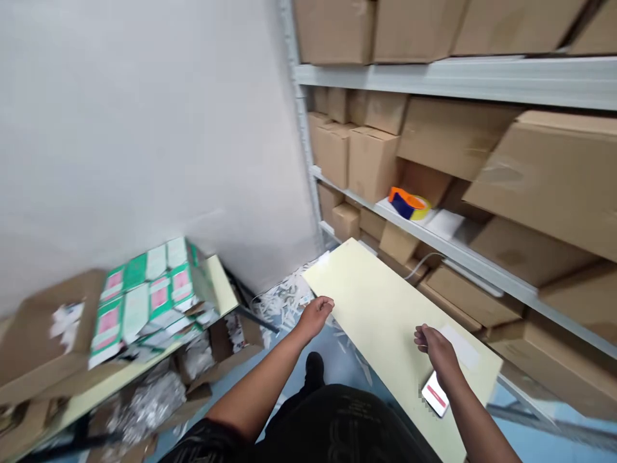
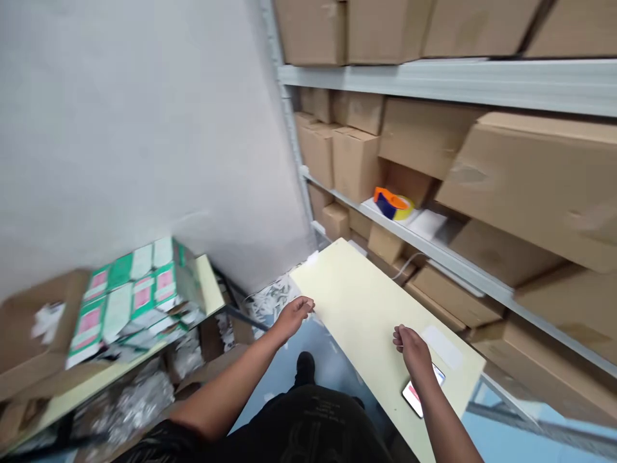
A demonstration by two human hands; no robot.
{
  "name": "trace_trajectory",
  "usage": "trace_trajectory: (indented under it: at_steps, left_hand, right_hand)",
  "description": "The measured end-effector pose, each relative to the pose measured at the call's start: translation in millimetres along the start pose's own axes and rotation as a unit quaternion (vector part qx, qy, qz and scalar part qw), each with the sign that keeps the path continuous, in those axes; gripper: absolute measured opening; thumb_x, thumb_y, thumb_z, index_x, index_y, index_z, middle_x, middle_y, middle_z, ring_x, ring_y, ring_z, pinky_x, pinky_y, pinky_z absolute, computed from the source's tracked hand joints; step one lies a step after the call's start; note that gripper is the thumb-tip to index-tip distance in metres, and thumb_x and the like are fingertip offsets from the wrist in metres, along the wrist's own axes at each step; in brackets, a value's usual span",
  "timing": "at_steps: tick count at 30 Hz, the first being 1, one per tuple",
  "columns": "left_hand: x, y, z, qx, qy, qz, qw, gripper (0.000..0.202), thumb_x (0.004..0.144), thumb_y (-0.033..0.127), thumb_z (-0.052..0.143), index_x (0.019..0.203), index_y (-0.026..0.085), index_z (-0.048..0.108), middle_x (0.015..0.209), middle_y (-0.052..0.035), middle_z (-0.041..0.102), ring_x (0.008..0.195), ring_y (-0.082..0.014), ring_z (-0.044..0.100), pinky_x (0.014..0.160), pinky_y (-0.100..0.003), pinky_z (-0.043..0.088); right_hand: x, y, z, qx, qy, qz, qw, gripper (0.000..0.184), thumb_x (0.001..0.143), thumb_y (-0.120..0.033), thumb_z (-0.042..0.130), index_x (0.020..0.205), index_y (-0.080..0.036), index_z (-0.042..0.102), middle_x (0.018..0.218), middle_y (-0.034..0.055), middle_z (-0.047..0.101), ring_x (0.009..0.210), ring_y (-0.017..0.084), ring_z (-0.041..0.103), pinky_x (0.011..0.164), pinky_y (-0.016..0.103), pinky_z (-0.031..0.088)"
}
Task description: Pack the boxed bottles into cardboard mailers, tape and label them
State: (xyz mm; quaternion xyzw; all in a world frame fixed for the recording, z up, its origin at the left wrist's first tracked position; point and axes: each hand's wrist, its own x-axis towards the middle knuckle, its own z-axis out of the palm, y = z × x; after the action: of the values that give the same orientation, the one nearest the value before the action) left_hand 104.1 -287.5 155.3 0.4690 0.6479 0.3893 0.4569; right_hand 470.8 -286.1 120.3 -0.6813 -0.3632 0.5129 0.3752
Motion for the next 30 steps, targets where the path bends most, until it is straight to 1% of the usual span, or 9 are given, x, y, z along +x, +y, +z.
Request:
trace_trajectory:
  at_steps: [2, 5, 9, 14, 19, 22, 24, 26, 30]
  left_hand:
    - [-22, -14, -25.1, 0.004, 0.038, 0.003, 0.999, 0.036, 0.089, 0.051, 0.054, 0.096, 0.019, 0.069, 0.095, -0.0061, 0.073, 0.091, -0.0215, 0.066, 0.081, -0.033, 0.051]
    - [-54, -34, -70.4, -0.003, 0.098, 0.003, 0.995, 0.038, 0.090, 0.052, 0.053, 0.098, 0.019, 0.068, 0.088, -0.0033, 0.070, 0.082, -0.0194, 0.063, 0.076, -0.031, 0.049]
    - [-94, -60, -137.9, -0.031, 0.173, 0.000, 0.984, 0.040, 0.089, 0.053, 0.055, 0.101, 0.017, 0.068, 0.090, -0.0042, 0.070, 0.083, -0.0197, 0.064, 0.075, -0.030, 0.048]
    - [-141, -101, -225.4, -0.045, 0.223, 0.000, 0.974, 0.042, 0.088, 0.053, 0.057, 0.105, 0.017, 0.068, 0.097, -0.0062, 0.073, 0.091, -0.0221, 0.067, 0.083, -0.033, 0.051]
    - [-190, -140, -318.3, -0.054, 0.272, -0.019, 0.961, 0.041, 0.084, 0.052, 0.062, 0.106, 0.018, 0.069, 0.102, -0.0089, 0.074, 0.099, -0.0251, 0.069, 0.090, -0.036, 0.052]
    - [-218, -156, -366.6, -0.072, 0.302, -0.025, 0.950, 0.040, 0.084, 0.052, 0.062, 0.104, 0.018, 0.069, 0.101, -0.0084, 0.074, 0.097, -0.0246, 0.069, 0.090, -0.036, 0.053]
    - [-234, -164, -392.0, -0.084, 0.321, -0.022, 0.943, 0.040, 0.084, 0.052, 0.063, 0.105, 0.019, 0.068, 0.101, -0.0078, 0.074, 0.097, -0.0241, 0.069, 0.090, -0.036, 0.053]
    - [-246, -173, -411.8, -0.093, 0.346, -0.027, 0.933, 0.040, 0.084, 0.052, 0.063, 0.105, 0.019, 0.068, 0.102, -0.0074, 0.074, 0.098, -0.0239, 0.069, 0.092, -0.036, 0.053]
    - [-264, -188, -439.5, -0.104, 0.386, -0.042, 0.916, 0.041, 0.085, 0.053, 0.062, 0.107, 0.019, 0.068, 0.104, -0.0082, 0.075, 0.101, -0.0244, 0.070, 0.092, -0.036, 0.054]
  right_hand:
    - [1, -4, 27, -0.018, -0.044, -0.008, 0.999, 0.056, 0.079, -0.070, 0.066, 0.096, -0.018, 0.075, 0.095, 0.0082, 0.077, 0.088, 0.025, 0.071, 0.078, 0.035, 0.056]
    - [-7, -14, 73, -0.043, -0.103, -0.035, 0.993, 0.057, 0.078, -0.071, 0.066, 0.095, -0.017, 0.075, 0.092, 0.0088, 0.077, 0.086, 0.025, 0.072, 0.076, 0.036, 0.056]
    - [-28, -33, 141, -0.070, -0.157, -0.067, 0.983, 0.057, 0.077, -0.070, 0.068, 0.096, -0.017, 0.076, 0.093, 0.0095, 0.078, 0.087, 0.026, 0.072, 0.076, 0.036, 0.057]
    - [-62, -43, 243, -0.100, -0.195, -0.089, 0.972, 0.059, 0.076, -0.071, 0.067, 0.097, -0.016, 0.076, 0.092, 0.0101, 0.078, 0.085, 0.026, 0.073, 0.073, 0.035, 0.057]
    - [-107, -36, 352, -0.115, -0.249, -0.107, 0.956, 0.059, 0.077, -0.073, 0.065, 0.096, -0.017, 0.075, 0.090, 0.0095, 0.078, 0.082, 0.026, 0.073, 0.073, 0.035, 0.058]
    - [-134, -33, 408, -0.142, -0.298, -0.121, 0.936, 0.058, 0.077, -0.073, 0.065, 0.095, -0.019, 0.076, 0.088, 0.0083, 0.079, 0.082, 0.026, 0.074, 0.071, 0.035, 0.058]
    - [-150, -35, 440, -0.161, -0.324, -0.128, 0.923, 0.058, 0.076, -0.074, 0.066, 0.093, -0.020, 0.076, 0.087, 0.0080, 0.079, 0.081, 0.026, 0.074, 0.071, 0.035, 0.058]
    - [-164, -40, 470, -0.175, -0.345, -0.134, 0.912, 0.059, 0.073, -0.074, 0.067, 0.092, -0.019, 0.077, 0.086, 0.0086, 0.079, 0.079, 0.027, 0.074, 0.072, 0.036, 0.058]
    - [-185, -56, 527, -0.206, -0.389, -0.151, 0.885, 0.060, 0.073, -0.073, 0.067, 0.094, -0.017, 0.076, 0.088, 0.0107, 0.079, 0.081, 0.027, 0.073, 0.075, 0.037, 0.058]
